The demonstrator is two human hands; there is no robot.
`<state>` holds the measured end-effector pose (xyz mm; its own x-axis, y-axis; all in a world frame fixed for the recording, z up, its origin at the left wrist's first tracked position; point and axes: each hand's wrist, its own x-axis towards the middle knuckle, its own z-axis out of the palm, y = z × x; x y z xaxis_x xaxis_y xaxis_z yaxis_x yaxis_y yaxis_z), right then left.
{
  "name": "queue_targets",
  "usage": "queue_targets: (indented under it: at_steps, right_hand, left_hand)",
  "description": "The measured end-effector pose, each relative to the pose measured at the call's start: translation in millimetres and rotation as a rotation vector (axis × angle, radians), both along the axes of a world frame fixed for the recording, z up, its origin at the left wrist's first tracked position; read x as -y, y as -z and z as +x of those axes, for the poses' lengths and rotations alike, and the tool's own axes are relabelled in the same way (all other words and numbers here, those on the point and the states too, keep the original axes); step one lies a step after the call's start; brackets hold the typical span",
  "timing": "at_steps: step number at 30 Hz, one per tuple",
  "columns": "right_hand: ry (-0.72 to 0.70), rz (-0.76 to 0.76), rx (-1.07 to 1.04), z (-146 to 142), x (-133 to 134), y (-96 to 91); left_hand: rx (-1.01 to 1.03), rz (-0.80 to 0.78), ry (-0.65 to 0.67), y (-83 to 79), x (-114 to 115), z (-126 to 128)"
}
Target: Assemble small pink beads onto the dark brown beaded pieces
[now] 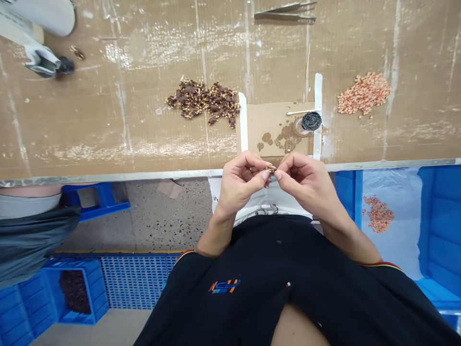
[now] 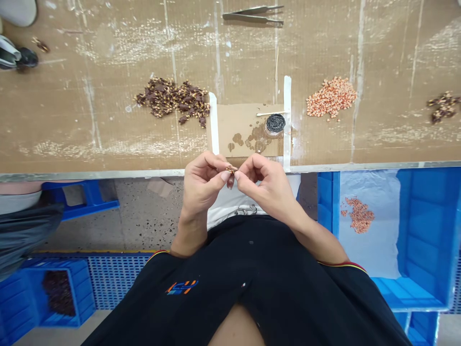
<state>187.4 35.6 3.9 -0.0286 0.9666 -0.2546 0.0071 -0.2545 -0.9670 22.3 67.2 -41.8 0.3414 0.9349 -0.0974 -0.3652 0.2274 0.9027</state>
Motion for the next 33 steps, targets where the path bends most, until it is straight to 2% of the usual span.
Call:
queue_targets:
  at_steps: [7, 11, 16, 24, 28, 33]
  right_hand:
    - [-0.036, -0.007, 0.035, -2, 1, -0.4]
    - [-0.023, -0.039, 0.033, -2, 3, -1.1]
    - [-0.009, -0.054, 0.043, -5, 10, -10.7]
    - [0.03, -0.022, 0.132, -23, 17, -41.2]
    - [0.117, -0.03, 0.121, -36, 18, -50.6]
    - [0.249, -0.011, 0.122, -47, 19, -53.3]
  left_hand:
    - [0.062, -0.04, -0.005, 4.8, 1, 0]
    - [0.085, -0.061, 0.033, 0.8, 0, -3]
    - [0.085, -0.056, 0.081, -12.0, 0, -10]
    - [0.076, -0.079, 0.166, -36.3, -5, -25]
    - [0.062, -0.117, 0.246, -48.8, -14, -33]
    - [0.014, -0.113, 0.351, -62.9, -30, -36]
